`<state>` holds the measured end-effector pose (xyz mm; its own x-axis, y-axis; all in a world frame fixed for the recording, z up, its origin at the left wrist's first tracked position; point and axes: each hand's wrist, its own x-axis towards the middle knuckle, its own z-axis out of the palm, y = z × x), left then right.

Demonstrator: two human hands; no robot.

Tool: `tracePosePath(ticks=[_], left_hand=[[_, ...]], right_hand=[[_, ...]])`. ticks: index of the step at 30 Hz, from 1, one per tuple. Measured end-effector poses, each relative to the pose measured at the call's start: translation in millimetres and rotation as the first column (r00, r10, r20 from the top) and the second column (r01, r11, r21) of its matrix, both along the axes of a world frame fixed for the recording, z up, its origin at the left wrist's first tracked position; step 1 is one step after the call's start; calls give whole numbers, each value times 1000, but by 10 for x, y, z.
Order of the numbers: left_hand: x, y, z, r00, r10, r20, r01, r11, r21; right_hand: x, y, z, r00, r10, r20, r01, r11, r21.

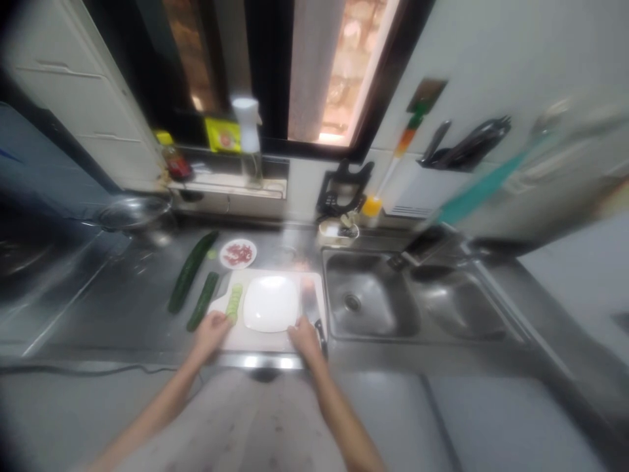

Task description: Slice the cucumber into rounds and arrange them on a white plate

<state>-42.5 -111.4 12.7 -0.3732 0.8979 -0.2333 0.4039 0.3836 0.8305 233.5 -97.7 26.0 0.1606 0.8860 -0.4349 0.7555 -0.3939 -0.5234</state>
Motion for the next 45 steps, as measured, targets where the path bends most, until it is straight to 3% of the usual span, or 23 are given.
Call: tracePosePath(ticks=[4, 8, 13, 18, 25, 30, 33, 36, 40, 45], left_hand=[[70, 77, 253, 955, 58, 292, -58, 998, -7], [180, 180, 548, 896, -3, 444, -17, 999, 42], [326, 275, 884, 854, -93, 511, 32, 991, 127], [406, 313, 1094, 850, -198, 488, 84, 966, 245], [485, 274, 1162, 870, -252, 424, 116, 940, 321], [446, 224, 1099, 898, -142, 416, 30, 964, 264], [438, 175, 1099, 824, -120, 553, 112, 993, 48], [467, 131, 1138, 691, -93, 717, 243, 964, -109], [498, 140, 1191, 507, -67, 859, 319, 941, -115], [494, 212, 1237, 468, -62, 882, 277, 958, -80]], right_hand=[[76, 68, 286, 996, 34, 79, -36, 999, 29], [18, 183, 616, 996, 88, -23, -81, 972, 219], [-309, 274, 921, 913, 258, -316, -116, 906, 407], [-588, 330, 1058, 837, 367, -406, -108, 837, 536], [-720, 339, 1198, 793, 464, -396, -161, 785, 598], [-705, 311, 1231, 812, 448, -373, -130, 762, 634], [-670, 294, 1223, 819, 460, -343, -129, 731, 670], [-641, 270, 1215, 825, 494, -275, -157, 668, 728], [-619, 233, 1229, 810, 563, -165, -228, 561, 796], [-603, 211, 1259, 779, 623, -78, -304, 483, 821]])
